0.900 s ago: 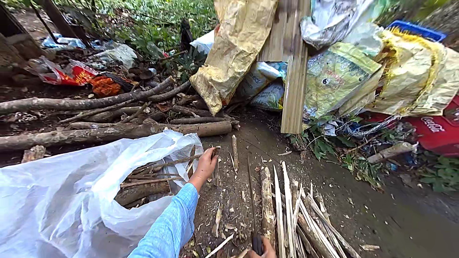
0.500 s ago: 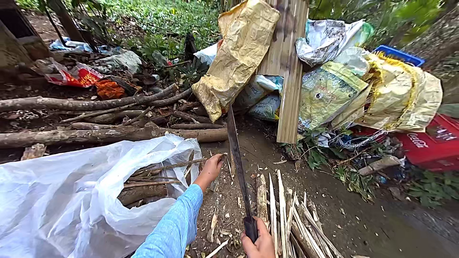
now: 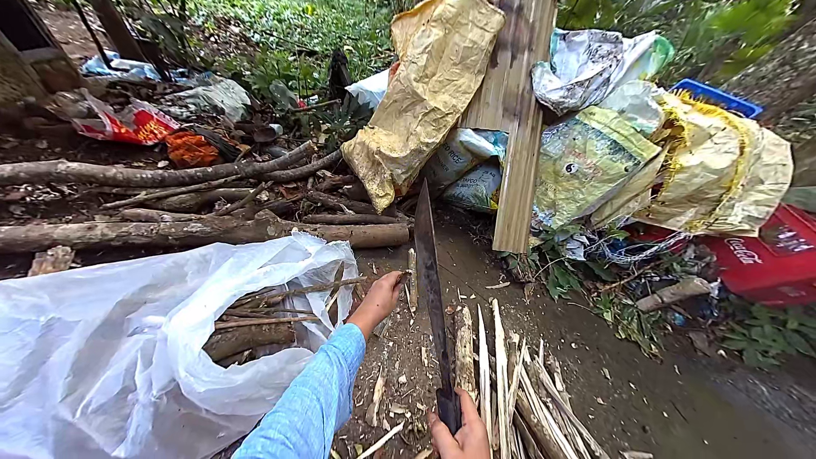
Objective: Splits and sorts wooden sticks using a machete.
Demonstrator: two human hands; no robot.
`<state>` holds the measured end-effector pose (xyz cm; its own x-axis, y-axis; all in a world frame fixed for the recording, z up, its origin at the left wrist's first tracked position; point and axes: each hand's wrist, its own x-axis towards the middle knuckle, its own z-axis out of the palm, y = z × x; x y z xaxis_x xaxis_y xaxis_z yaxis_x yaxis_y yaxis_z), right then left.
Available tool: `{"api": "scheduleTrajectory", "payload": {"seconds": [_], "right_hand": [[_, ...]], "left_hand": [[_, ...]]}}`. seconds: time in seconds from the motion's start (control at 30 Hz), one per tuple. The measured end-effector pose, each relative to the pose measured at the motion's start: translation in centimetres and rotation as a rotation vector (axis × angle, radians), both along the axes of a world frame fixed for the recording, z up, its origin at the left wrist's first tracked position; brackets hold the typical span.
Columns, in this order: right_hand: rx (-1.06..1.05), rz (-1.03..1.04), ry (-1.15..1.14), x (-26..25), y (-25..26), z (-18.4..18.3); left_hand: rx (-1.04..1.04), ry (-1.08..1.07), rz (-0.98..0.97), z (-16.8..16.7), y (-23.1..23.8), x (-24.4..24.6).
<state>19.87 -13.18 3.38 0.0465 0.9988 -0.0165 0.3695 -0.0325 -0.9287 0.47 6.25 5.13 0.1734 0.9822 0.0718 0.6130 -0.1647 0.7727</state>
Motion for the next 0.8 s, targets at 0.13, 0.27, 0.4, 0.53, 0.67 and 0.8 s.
{"api": "scheduleTrajectory", "payload": {"seconds": [0.13, 0.27, 0.4, 0.53, 0.67, 0.8], "right_hand": [[-0.095, 0.014, -0.162, -0.3, 0.8, 1.2], [-0.239, 0.05, -0.17, 0.0, 1.7, 0.9], [-0.277, 0.055, 0.043, 0.2, 1.2, 1.0], [-0.321, 0.037, 0.292, 0.0, 0.4, 2.6], [-0.048, 0.003, 0.051, 0.3, 0.2, 1.9], [0.085, -0.018, -0.086, -0.1, 0.6, 2.6]], "left_hand": [[-0.006, -0.005, 0.001, 0.1, 0.0, 0.0], [-0.02, -0.027, -0.005, -0.3, 0.2, -0.3], [-0.087, -0.018, -0.02, -1.5, 0.4, -0.6], [-0.091, 0.044, -0.029, -1.5, 0.7, -0.4], [-0.077, 0.047, -0.048, -1.7, 1.1, -0.3], [-0.073, 0.044, -0.054, -1.7, 1.3, -0.4]]}}
